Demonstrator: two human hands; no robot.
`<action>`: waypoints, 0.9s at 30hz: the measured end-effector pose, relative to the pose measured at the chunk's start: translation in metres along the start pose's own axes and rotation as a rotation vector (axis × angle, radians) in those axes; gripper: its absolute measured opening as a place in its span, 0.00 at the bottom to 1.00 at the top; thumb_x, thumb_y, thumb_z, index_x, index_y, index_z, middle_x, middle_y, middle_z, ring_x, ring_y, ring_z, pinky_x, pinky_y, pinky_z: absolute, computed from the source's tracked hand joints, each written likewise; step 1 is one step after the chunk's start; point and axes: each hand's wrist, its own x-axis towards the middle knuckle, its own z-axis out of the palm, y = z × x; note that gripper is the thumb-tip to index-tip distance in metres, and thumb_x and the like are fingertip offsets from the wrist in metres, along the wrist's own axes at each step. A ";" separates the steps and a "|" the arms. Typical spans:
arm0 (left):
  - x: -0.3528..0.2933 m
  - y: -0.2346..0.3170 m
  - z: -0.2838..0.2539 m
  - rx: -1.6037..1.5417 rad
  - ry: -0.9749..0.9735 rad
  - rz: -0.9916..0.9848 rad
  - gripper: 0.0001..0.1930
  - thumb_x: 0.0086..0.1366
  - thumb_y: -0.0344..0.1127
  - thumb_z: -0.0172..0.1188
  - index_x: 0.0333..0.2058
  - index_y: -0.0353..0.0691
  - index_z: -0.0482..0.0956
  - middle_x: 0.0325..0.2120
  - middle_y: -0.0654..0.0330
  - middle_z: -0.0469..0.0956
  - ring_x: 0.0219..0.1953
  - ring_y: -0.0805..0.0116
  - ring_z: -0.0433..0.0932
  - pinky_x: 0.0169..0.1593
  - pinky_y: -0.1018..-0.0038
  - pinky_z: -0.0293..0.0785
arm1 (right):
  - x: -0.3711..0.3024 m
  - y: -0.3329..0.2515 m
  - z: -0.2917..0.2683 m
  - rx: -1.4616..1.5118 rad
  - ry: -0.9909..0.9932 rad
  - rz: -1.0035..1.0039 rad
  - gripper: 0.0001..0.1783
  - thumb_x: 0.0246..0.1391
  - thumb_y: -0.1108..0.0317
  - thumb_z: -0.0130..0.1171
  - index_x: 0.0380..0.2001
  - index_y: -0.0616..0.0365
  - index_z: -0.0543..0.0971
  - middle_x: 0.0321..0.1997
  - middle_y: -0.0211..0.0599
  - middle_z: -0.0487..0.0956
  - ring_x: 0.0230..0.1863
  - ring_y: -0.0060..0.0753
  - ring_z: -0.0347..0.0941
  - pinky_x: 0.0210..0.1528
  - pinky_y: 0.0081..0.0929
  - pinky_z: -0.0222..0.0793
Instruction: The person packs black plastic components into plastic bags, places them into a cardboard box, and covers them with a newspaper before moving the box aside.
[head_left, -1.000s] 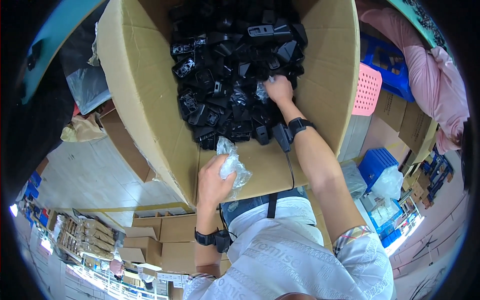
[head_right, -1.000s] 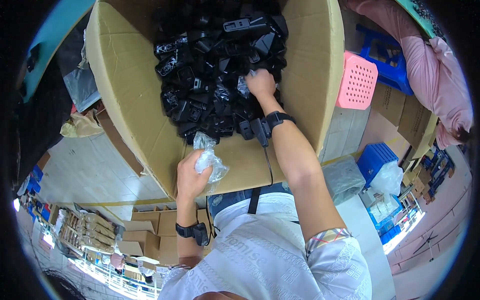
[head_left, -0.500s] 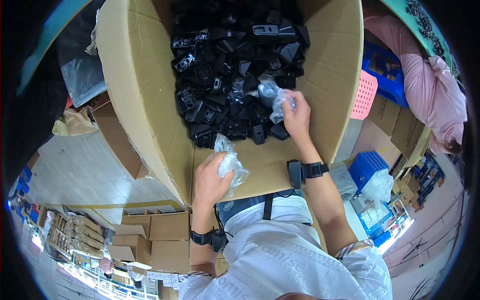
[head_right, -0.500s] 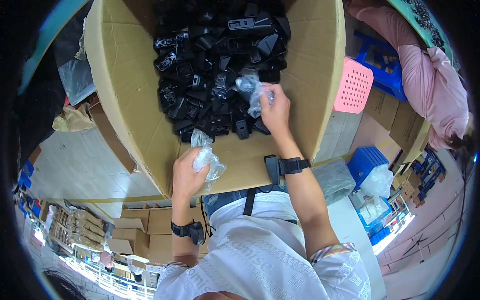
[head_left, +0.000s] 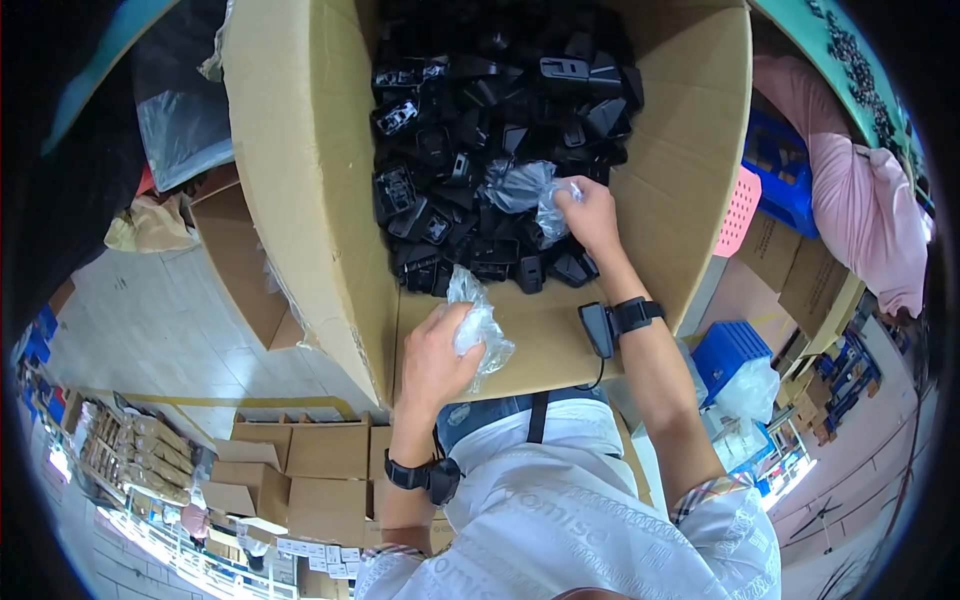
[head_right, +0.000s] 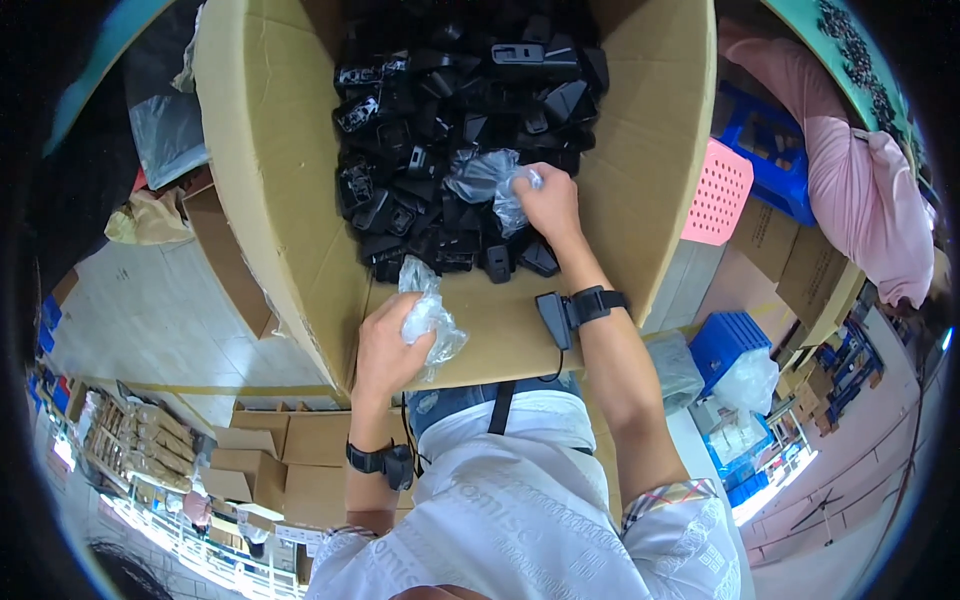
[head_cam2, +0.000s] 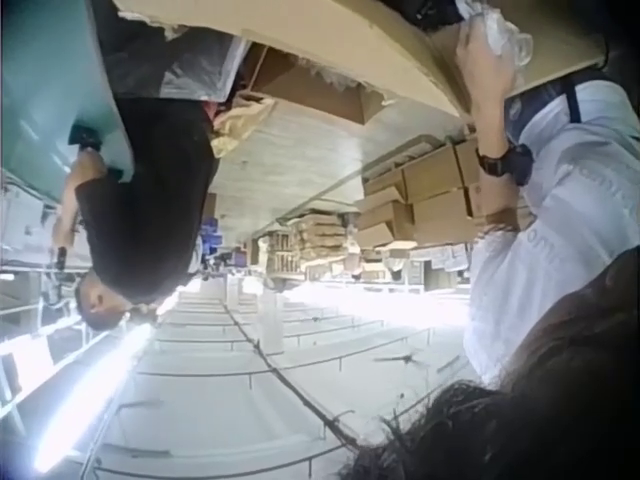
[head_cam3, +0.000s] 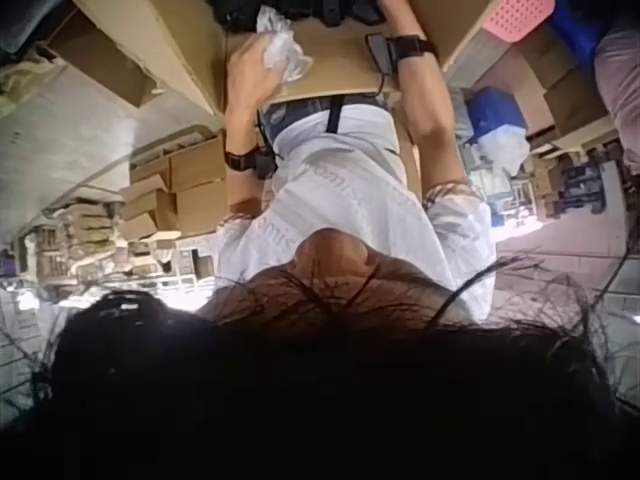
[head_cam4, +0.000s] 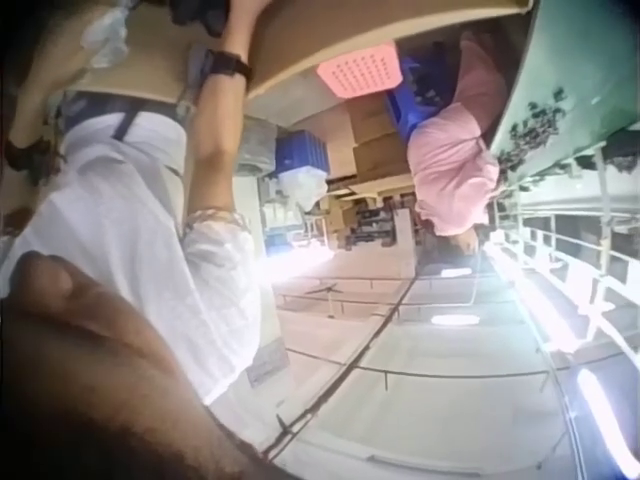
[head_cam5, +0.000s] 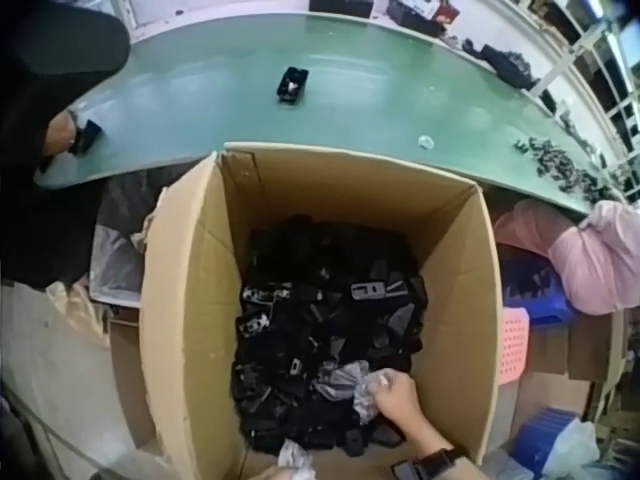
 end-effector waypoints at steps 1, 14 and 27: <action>-0.003 0.000 0.000 -0.002 -0.018 -0.008 0.17 0.50 0.29 0.60 0.41 0.36 0.78 0.35 0.47 0.78 0.38 0.45 0.78 0.42 0.63 0.74 | 0.000 -0.004 -0.002 -0.002 -0.006 0.004 0.18 0.44 0.60 0.59 0.35 0.61 0.82 0.34 0.54 0.82 0.39 0.52 0.79 0.44 0.39 0.72; -0.008 -0.001 -0.002 -0.008 -0.017 -0.013 0.17 0.49 0.31 0.61 0.40 0.36 0.77 0.34 0.47 0.78 0.37 0.45 0.78 0.42 0.62 0.74 | -0.038 -0.005 -0.027 -0.031 -0.014 -0.162 0.10 0.46 0.73 0.60 0.35 0.62 0.80 0.27 0.38 0.78 0.31 0.33 0.75 0.36 0.27 0.70; -0.007 -0.003 0.000 0.012 -0.041 -0.018 0.17 0.50 0.31 0.61 0.41 0.38 0.77 0.35 0.47 0.77 0.38 0.45 0.78 0.42 0.61 0.75 | -0.012 -0.048 0.012 -0.263 -0.211 -0.388 0.16 0.47 0.66 0.60 0.40 0.60 0.73 0.32 0.52 0.80 0.36 0.61 0.76 0.39 0.40 0.74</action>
